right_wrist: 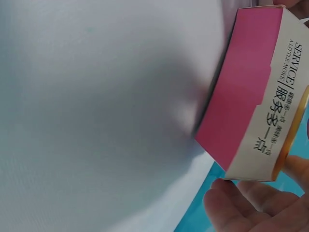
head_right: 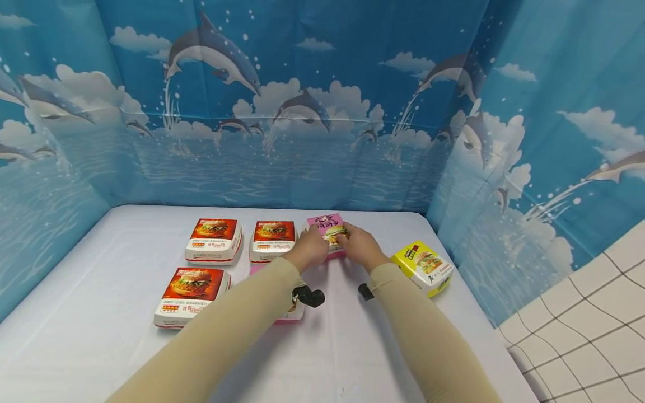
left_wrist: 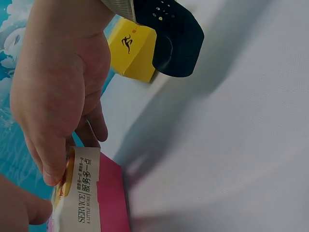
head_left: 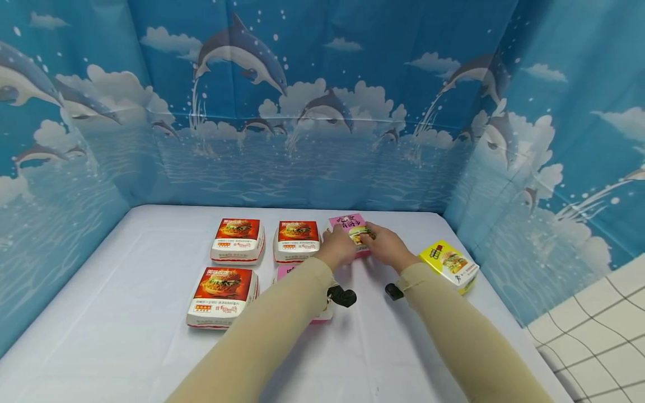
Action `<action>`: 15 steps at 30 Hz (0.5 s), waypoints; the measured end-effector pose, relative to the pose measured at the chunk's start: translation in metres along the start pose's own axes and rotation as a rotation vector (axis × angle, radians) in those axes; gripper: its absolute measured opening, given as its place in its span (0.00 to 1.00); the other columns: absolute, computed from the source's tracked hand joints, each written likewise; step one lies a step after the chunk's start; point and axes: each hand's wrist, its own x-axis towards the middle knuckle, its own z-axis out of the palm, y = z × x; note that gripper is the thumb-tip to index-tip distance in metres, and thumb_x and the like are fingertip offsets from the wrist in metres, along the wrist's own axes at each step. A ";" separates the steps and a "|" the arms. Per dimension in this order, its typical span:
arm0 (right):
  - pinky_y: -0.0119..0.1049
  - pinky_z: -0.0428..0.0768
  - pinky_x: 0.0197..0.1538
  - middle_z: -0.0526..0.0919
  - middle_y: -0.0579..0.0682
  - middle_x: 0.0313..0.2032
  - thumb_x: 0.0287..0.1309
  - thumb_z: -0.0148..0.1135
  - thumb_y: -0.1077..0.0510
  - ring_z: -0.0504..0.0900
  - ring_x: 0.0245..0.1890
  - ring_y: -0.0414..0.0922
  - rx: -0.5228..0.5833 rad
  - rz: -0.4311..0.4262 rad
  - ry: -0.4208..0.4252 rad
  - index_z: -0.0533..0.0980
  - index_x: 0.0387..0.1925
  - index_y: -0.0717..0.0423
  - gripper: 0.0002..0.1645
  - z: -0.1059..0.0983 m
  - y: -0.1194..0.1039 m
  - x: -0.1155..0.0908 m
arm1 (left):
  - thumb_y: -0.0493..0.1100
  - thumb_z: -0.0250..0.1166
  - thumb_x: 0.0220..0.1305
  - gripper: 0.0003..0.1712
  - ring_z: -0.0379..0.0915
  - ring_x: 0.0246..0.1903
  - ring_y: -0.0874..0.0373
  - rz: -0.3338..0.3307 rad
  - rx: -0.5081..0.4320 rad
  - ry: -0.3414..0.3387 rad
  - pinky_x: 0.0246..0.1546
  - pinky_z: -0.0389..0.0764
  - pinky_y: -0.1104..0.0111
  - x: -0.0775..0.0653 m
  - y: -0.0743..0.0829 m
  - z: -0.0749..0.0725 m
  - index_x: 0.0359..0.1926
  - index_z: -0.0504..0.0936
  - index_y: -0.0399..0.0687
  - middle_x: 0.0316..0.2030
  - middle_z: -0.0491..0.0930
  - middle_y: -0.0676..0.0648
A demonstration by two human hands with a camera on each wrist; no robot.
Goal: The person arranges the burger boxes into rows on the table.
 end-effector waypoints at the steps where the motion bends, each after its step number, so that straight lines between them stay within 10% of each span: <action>1: 0.61 0.62 0.79 0.65 0.63 0.78 0.81 0.49 0.43 0.63 0.78 0.63 -0.005 -0.002 0.000 0.55 0.83 0.56 0.40 0.001 0.001 0.000 | 0.37 0.60 0.69 0.46 0.54 0.78 0.41 0.003 -0.005 0.003 0.72 0.72 0.51 0.000 -0.001 0.001 0.82 0.52 0.37 0.81 0.55 0.38; 15: 0.61 0.63 0.79 0.66 0.64 0.77 0.80 0.51 0.45 0.65 0.77 0.64 -0.022 -0.009 -0.001 0.57 0.82 0.57 0.39 0.003 0.004 -0.001 | 0.42 0.56 0.74 0.40 0.66 0.68 0.45 -0.036 -0.039 0.013 0.68 0.76 0.53 -0.001 -0.001 0.003 0.81 0.53 0.37 0.78 0.59 0.31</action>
